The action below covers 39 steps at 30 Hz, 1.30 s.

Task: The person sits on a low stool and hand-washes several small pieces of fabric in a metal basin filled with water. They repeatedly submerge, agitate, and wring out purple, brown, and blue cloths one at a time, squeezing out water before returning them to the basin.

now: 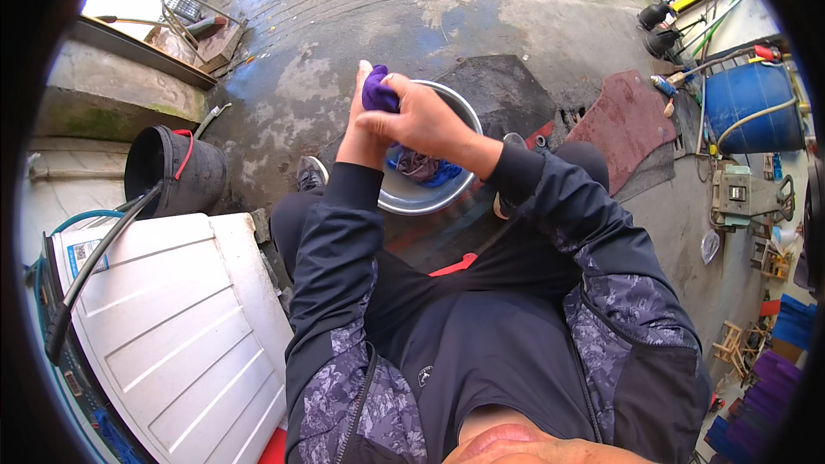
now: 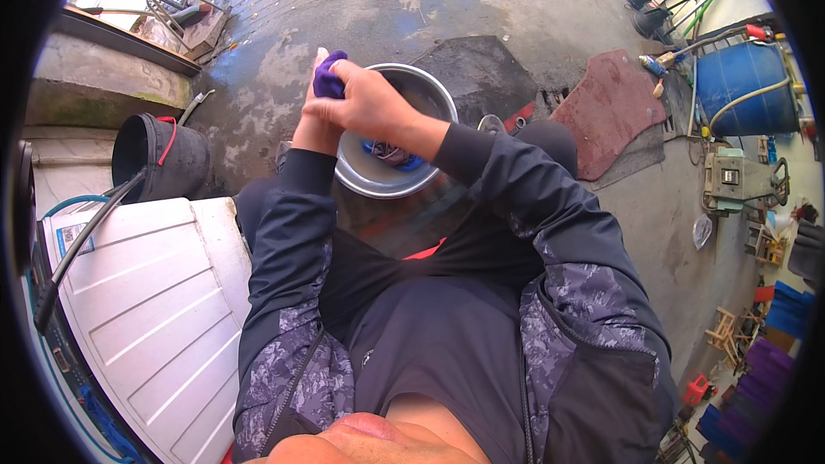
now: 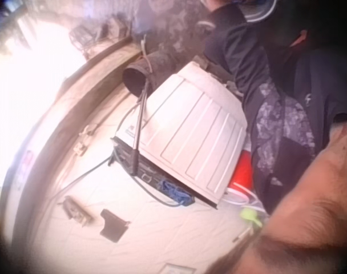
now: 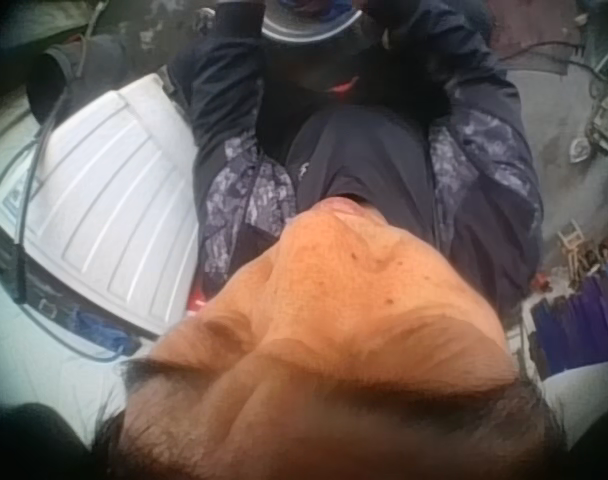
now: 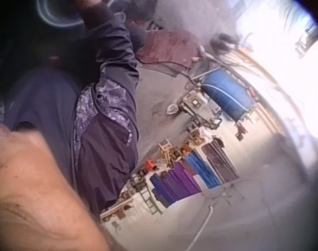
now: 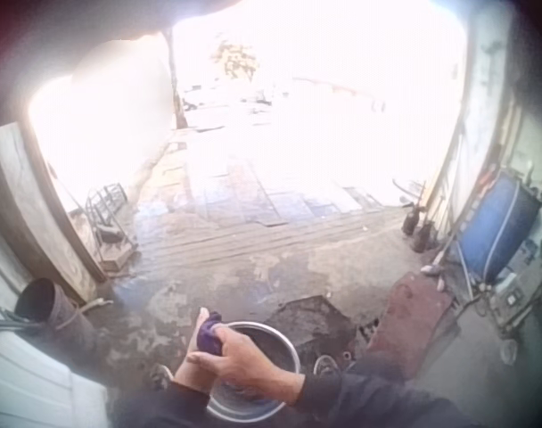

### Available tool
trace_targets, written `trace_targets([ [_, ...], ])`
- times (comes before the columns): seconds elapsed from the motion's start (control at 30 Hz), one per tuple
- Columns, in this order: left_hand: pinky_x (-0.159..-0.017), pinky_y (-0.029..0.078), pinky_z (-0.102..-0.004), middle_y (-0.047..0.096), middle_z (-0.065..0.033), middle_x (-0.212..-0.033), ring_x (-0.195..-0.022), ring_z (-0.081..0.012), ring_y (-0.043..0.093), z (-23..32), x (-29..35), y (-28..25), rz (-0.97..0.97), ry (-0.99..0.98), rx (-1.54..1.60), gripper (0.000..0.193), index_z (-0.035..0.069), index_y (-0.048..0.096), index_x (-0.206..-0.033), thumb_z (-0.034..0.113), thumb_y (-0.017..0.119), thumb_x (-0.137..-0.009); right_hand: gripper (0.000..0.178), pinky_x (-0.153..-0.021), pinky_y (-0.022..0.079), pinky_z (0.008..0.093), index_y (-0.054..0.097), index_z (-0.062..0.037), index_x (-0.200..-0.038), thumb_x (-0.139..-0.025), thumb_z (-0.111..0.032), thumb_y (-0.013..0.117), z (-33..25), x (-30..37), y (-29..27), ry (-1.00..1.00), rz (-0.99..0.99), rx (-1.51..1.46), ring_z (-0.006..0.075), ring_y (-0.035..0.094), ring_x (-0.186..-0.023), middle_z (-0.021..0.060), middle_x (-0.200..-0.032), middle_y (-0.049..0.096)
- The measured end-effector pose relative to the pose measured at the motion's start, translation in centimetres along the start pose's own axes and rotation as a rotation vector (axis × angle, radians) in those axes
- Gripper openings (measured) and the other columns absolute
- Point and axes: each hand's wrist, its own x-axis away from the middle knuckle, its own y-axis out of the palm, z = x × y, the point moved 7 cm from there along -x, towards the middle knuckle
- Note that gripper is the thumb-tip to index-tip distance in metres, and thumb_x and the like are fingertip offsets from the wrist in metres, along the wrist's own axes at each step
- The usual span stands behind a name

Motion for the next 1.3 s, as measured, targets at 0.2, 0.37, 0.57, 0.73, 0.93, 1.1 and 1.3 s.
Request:
trace_targets([
  [0.2,-0.097,0.062,-0.0498,0.073,-0.0106,-0.125,-0.113,-0.0292,0.073,-0.5,0.2,-1.7,0.482,0.271,-0.230,0.052,0.012,0.064,-0.139,0.054,0.059,-0.109,0.054,-0.064,0.056,0.0515,0.072,-0.0048,-0.075,-0.097,-0.054,0.073,2.2,-2.5,-4.8,0.104,0.463,0.454,0.0437,0.071,-0.071,0.0212,-0.077,0.073],
  [0.37,-0.089,0.058,-0.0433,0.071,-0.0059,-0.103,-0.094,-0.0250,0.069,0.6,-0.1,-1.1,0.299,0.258,-0.087,0.042,0.012,0.069,-0.116,0.052,0.056,-0.112,0.046,-0.063,0.057,0.0505,0.068,-0.0067,-0.069,-0.099,-0.042,0.072,0.0,-1.2,-0.8,-0.233,0.281,0.546,0.0418,0.071,-0.068,0.0196,-0.072,0.070],
  [0.57,-0.097,0.063,-0.0514,0.074,-0.0078,-0.124,-0.113,-0.0297,0.073,-0.2,1.2,-0.1,0.516,0.190,-0.239,0.051,0.014,0.066,-0.136,0.056,0.055,-0.110,0.055,-0.064,0.057,0.0522,0.069,-0.0067,-0.070,-0.101,-0.052,0.069,4.0,-2.3,-4.0,-0.096,0.509,0.553,0.0430,0.071,-0.070,0.0200,-0.072,0.071],
  [0.73,-0.097,0.064,-0.0491,0.075,-0.0110,-0.125,-0.111,-0.0298,0.076,0.8,2.9,5.0,0.412,0.216,-0.267,0.050,0.009,0.066,-0.137,0.050,0.049,-0.114,0.062,-0.080,0.060,0.0457,0.073,-0.0030,-0.118,-0.104,-0.063,0.062,16.3,-3.2,-4.5,0.608,0.199,-0.232,0.0336,0.078,-0.090,0.0171,-0.102,0.080],
  [0.93,-0.099,0.065,-0.0480,0.076,-0.0138,-0.125,-0.109,-0.0302,0.077,2.2,3.1,6.5,0.199,0.211,-0.184,0.055,0.006,0.066,-0.138,0.049,0.043,-0.115,0.046,-0.079,0.066,0.0366,0.071,-0.0140,-0.127,-0.102,-0.052,0.068,17.6,0.5,-2.9,0.723,0.012,-0.533,0.0242,0.075,-0.102,0.0110,-0.115,0.076],
  [1.1,-0.093,0.066,-0.0454,0.076,-0.0098,-0.120,-0.104,-0.0278,0.077,2.2,3.0,5.7,0.241,0.205,-0.157,0.051,0.006,0.069,-0.131,0.051,0.052,-0.113,0.034,-0.079,0.064,0.0389,0.074,-0.0086,-0.118,-0.106,-0.039,0.064,15.6,-0.9,-0.9,0.872,0.111,-0.914,0.0266,0.078,-0.089,0.0104,-0.105,0.079],
  [1.3,-0.102,0.062,-0.0474,0.077,-0.0113,-0.126,-0.114,-0.0288,0.076,2.5,3.5,5.4,0.368,0.227,-0.161,0.059,0.009,0.069,-0.136,0.059,0.048,-0.111,0.021,-0.077,0.062,0.0370,0.074,-0.0031,-0.112,-0.100,-0.019,0.068,12.3,-3.2,-2.7,0.620,0.344,-0.997,0.0219,0.076,-0.086,0.0108,-0.102,0.078],
])
